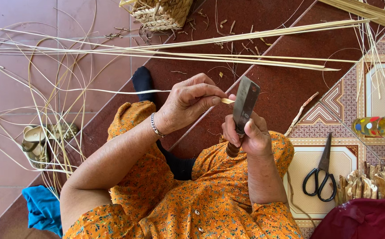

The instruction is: The person sits on the floor and uses a machete to split long bamboo strips into thinner strands. They repeatedly pull strands from a bundle, split them with the blade, and set the finished pieces aside.

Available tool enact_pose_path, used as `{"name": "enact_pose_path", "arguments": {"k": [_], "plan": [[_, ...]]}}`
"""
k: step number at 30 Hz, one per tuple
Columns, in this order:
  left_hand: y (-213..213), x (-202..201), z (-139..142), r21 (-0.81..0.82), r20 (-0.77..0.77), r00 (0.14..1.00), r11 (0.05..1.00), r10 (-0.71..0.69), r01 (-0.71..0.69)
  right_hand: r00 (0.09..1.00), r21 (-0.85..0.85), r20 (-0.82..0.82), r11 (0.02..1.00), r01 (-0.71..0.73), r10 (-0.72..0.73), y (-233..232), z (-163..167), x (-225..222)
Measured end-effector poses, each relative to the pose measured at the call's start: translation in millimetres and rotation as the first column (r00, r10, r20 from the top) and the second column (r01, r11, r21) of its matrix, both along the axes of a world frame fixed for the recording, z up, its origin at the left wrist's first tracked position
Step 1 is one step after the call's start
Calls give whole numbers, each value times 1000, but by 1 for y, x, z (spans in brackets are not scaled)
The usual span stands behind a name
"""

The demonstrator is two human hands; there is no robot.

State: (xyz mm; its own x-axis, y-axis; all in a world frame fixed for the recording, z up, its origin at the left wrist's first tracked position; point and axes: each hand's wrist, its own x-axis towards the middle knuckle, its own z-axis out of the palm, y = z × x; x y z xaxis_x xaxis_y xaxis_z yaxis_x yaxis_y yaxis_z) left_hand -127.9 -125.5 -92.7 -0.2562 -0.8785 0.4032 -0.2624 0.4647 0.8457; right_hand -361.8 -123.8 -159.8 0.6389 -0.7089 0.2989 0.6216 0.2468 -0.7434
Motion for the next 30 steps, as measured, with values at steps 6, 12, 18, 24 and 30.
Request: {"name": "enact_pose_path", "arguments": {"k": [6,12,18,24,30], "plan": [[4,1,-1,17,-42,999,1000,-22,22,1000,-25,-14,1000,-2,1,6,3,-2],[6,3,-1,46,-48,998,998,-50,52,1000,-42,-13,999,-24,24,4,4,-4],[5,1,-5,65,-98,992,995,-75,81,999,-35,-4,998,-52,52,4,6,-5],[7,-1,-5,59,-100,992,995,-75,82,997,-38,8,997,-74,74,3,4,-6],[8,-1,-1,75,-79,994,994,-74,80,997,-59,9,995,-76,76,1,-1,-5]]}}
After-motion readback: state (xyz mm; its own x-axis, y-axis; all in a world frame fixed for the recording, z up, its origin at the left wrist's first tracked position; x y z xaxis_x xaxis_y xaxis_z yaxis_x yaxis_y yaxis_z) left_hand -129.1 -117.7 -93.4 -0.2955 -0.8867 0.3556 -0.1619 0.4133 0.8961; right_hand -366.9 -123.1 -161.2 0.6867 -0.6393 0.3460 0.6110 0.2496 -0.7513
